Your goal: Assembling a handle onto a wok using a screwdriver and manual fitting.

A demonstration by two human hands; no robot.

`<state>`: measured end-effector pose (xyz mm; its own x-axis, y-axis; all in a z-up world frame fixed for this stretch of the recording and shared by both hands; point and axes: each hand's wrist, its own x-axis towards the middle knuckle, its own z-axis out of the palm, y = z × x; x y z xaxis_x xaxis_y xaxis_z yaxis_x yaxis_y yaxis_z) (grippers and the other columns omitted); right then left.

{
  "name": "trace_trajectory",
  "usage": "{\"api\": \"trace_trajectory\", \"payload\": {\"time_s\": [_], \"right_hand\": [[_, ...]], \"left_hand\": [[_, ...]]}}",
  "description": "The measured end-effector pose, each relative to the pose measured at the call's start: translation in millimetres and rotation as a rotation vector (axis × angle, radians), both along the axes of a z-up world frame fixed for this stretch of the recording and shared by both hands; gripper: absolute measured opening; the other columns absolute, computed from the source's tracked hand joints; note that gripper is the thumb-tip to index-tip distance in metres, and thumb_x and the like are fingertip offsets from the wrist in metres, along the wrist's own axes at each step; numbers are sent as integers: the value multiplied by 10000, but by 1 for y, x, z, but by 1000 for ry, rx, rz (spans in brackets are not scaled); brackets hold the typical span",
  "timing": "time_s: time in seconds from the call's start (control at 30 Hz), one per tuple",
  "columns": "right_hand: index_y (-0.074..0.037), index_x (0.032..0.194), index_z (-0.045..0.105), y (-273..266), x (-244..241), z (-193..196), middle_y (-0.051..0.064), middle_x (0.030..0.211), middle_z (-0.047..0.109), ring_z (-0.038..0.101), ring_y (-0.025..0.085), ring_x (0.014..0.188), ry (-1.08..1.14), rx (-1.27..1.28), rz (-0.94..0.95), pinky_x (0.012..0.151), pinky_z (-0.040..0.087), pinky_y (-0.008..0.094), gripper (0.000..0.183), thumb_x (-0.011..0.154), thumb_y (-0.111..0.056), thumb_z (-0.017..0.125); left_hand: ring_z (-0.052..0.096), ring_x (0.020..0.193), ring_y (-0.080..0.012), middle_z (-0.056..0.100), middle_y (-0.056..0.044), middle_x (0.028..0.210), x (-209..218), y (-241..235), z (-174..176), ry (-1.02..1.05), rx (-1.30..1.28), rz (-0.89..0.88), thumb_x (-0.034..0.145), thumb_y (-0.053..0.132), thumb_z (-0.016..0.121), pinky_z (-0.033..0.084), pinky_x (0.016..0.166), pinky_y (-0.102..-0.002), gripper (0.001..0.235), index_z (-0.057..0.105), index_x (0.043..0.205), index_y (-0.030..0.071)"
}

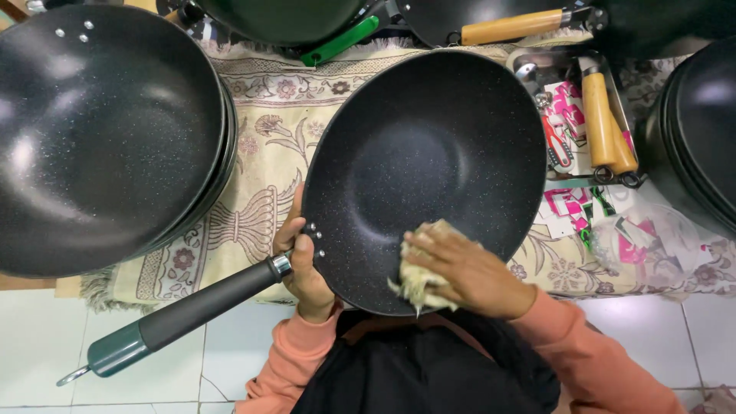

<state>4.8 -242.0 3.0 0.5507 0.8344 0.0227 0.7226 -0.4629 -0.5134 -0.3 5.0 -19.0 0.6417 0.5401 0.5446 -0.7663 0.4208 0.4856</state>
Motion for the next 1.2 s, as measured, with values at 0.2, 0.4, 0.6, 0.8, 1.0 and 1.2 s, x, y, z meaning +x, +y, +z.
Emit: {"api": "trace_trajectory", "payload": {"time_s": [0.2, 0.4, 0.6, 0.8, 1.0, 1.2], "right_hand": [[-257, 1554, 453, -33, 40, -10, 35, 1728, 295, 146, 273, 1618, -664, -616, -604, 1297, 34, 490, 741, 901, -590, 563], [-120, 1600, 342, 30, -3, -47, 234, 1696, 79, 91, 470, 1524, -123, -154, -265, 1207, 98, 630, 746, 969, -458, 552], [-127, 1589, 374, 21, -2, -10, 184, 1701, 185, 112, 426, 1547, 37, 83, 33, 1220, 108, 584, 613, 1031, -367, 456], [-212, 1670, 173, -15, 51, -34, 107, 1743, 110, 41, 373, 1596, -550, -266, -434, 1265, 60, 530, 851, 943, -461, 539], [-233, 1657, 176, 35, 26, -80, 170, 1726, -19, -110, 419, 1546, -314, -136, -286, 1219, -12, 603, 770, 997, -466, 497], [-238, 1664, 193, 67, 38, -22, 100, 1743, 42, -33, 386, 1570, -262, -53, 6, 1236, 66, 562, 825, 952, -319, 602]], "left_hand": [[422, 1444, -460, 390, -363, 1537, 2, -1, 1, 21, 15, 25, 1059, 67, 437, 383, 1210, -578, 220, 522, 1242, -20], [412, 1456, -443, 394, -346, 1542, 1, -6, -1, 15, 27, 44, 1062, 78, 434, 391, 1203, -588, 212, 521, 1244, 11], [420, 1461, -422, 404, -332, 1544, -2, -6, 2, 38, 64, 28, 1064, 79, 433, 409, 1198, -560, 199, 525, 1233, 26], [425, 1458, -419, 416, -311, 1542, 0, -4, 1, 59, 25, 36, 1059, 80, 446, 406, 1206, -577, 204, 548, 1229, 31], [424, 1462, -403, 422, -301, 1545, 2, -8, 8, 62, 7, 31, 1063, 82, 446, 401, 1216, -557, 204, 553, 1229, 31], [475, 1411, -424, 455, -348, 1495, 5, -7, 10, 56, 32, 23, 1043, 90, 489, 435, 1185, -543, 194, 553, 1182, -30]]}}
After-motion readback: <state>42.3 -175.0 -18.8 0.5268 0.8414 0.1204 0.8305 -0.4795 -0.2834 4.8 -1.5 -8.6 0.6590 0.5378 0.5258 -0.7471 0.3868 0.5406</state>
